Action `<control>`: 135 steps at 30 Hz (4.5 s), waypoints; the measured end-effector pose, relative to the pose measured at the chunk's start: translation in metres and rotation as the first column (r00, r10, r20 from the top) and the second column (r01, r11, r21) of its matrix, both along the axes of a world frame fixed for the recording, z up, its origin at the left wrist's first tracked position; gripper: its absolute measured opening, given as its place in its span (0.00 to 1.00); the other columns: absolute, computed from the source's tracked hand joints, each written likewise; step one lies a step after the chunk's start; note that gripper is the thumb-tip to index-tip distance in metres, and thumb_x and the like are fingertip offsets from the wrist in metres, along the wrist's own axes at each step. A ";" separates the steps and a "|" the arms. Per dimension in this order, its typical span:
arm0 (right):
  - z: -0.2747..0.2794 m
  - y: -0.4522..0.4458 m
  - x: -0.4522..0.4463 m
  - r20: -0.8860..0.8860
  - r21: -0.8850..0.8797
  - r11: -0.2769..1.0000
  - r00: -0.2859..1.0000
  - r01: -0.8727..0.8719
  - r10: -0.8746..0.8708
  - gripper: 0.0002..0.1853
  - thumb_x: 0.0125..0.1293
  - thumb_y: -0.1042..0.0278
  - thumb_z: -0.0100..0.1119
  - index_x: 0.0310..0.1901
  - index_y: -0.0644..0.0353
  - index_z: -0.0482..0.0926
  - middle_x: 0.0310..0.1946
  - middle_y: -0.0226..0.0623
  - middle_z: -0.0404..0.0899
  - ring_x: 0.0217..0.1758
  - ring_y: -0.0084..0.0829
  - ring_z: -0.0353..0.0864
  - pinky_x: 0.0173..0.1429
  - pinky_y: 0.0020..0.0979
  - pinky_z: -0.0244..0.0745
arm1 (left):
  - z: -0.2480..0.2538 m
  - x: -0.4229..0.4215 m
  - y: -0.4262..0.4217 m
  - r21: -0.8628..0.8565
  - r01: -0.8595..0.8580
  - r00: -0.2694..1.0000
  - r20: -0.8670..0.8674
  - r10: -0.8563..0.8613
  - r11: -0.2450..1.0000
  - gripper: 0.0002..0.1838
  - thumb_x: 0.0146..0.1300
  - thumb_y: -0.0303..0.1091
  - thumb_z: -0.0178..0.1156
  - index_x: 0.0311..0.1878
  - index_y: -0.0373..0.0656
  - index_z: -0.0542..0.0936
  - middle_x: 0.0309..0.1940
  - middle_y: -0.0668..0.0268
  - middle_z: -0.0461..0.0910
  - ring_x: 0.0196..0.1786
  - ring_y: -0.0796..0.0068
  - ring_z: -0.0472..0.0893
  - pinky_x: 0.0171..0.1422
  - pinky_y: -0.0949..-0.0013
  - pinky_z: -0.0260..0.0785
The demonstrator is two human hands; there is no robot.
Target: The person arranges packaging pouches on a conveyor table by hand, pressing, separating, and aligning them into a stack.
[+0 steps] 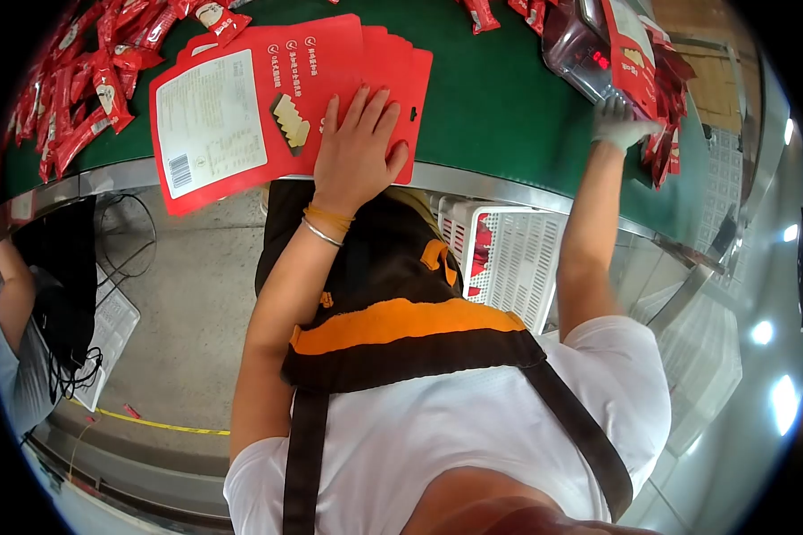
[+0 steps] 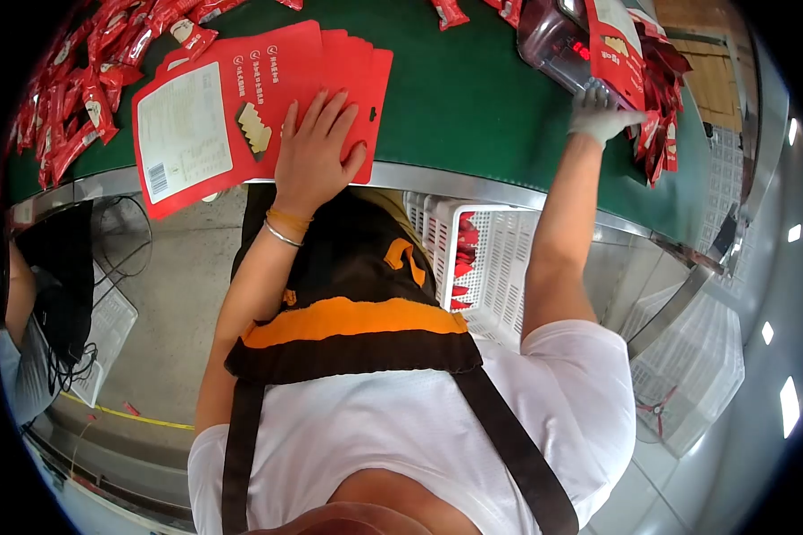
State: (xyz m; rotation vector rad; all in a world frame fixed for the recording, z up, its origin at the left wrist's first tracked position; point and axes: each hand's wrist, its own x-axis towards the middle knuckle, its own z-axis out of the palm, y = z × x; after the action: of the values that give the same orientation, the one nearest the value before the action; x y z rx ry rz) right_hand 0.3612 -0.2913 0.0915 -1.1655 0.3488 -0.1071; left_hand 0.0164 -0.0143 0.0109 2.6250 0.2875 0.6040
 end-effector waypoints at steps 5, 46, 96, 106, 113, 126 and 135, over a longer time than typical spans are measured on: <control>0.008 0.013 0.036 0.011 0.016 0.990 0.991 0.137 -0.137 0.44 0.64 0.24 0.43 0.61 0.63 0.71 0.55 0.39 0.78 0.53 0.39 0.78 0.52 0.41 0.77 | 0.001 -0.002 0.000 0.000 -0.017 1.000 0.017 0.017 1.000 0.24 0.60 0.43 0.60 0.58 0.44 0.77 0.64 0.62 0.73 0.70 0.60 0.68 0.75 0.43 0.54; 0.047 0.062 -0.273 0.031 0.335 0.149 0.169 -0.930 0.985 0.20 0.69 0.65 0.54 0.59 0.66 0.75 0.59 0.46 0.77 0.60 0.43 0.78 0.67 0.43 0.69 | -0.003 -0.131 0.037 -0.895 0.342 0.915 0.249 0.317 -0.285 0.34 0.57 0.27 0.71 0.66 0.38 0.67 0.58 0.63 0.77 0.59 0.72 0.77 0.64 0.65 0.71; -0.026 0.205 -0.277 0.036 -0.626 -0.166 -0.241 -0.762 0.970 0.10 0.56 0.73 0.63 0.41 0.63 0.80 0.38 0.46 0.81 0.41 0.49 0.81 0.49 0.36 0.76 | -0.012 -0.208 0.023 -0.956 0.291 0.724 0.236 0.648 0.023 0.36 0.55 0.33 0.74 0.66 0.39 0.68 0.59 0.64 0.76 0.60 0.67 0.77 0.67 0.63 0.68; 0.091 0.186 -0.222 0.160 -0.628 0.231 0.168 -0.743 0.973 0.56 0.54 0.29 0.65 0.75 0.58 0.55 0.73 0.42 0.60 0.74 0.35 0.59 0.74 0.41 0.57 | 0.005 -0.198 0.056 -0.961 0.264 0.735 0.144 0.662 -0.084 0.33 0.56 0.28 0.73 0.64 0.39 0.69 0.57 0.63 0.76 0.59 0.68 0.77 0.65 0.63 0.70; 0.105 0.142 -0.212 -0.305 -0.724 -0.031 0.279 -0.689 0.911 0.23 0.53 0.61 0.72 0.48 0.66 0.82 0.41 0.36 0.85 0.44 0.27 0.81 0.53 0.30 0.75 | 0.059 -0.086 0.048 -0.969 0.236 0.899 0.188 0.396 -0.076 0.28 0.63 0.21 0.63 0.66 0.37 0.66 0.57 0.62 0.76 0.57 0.70 0.77 0.64 0.65 0.70; 0.049 -0.031 0.072 0.473 0.012 0.990 0.873 -0.143 0.121 0.20 0.69 0.69 0.60 0.61 0.62 0.74 0.58 0.40 0.77 0.60 0.38 0.77 0.63 0.37 0.74 | 0.025 -0.001 0.041 -0.878 0.102 0.968 0.196 0.155 0.467 0.20 0.68 0.31 0.57 0.61 0.34 0.72 0.60 0.53 0.75 0.67 0.60 0.71 0.69 0.59 0.64; -0.031 -0.073 0.054 0.032 0.230 0.966 0.991 0.119 -0.130 0.26 0.73 0.42 0.49 0.51 0.62 0.75 0.37 0.39 0.80 0.35 0.31 0.78 0.33 0.27 0.72 | -0.002 -0.003 0.031 -0.142 -0.177 0.963 0.180 0.202 0.974 0.22 0.60 0.33 0.63 0.57 0.36 0.75 0.59 0.53 0.75 0.66 0.50 0.71 0.69 0.52 0.61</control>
State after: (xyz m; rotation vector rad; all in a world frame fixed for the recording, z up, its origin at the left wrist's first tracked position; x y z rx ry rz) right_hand 0.4150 -0.3647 0.0605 -0.9122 0.3829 -0.1987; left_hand 0.0136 0.0171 0.0094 2.4138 0.5036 0.8696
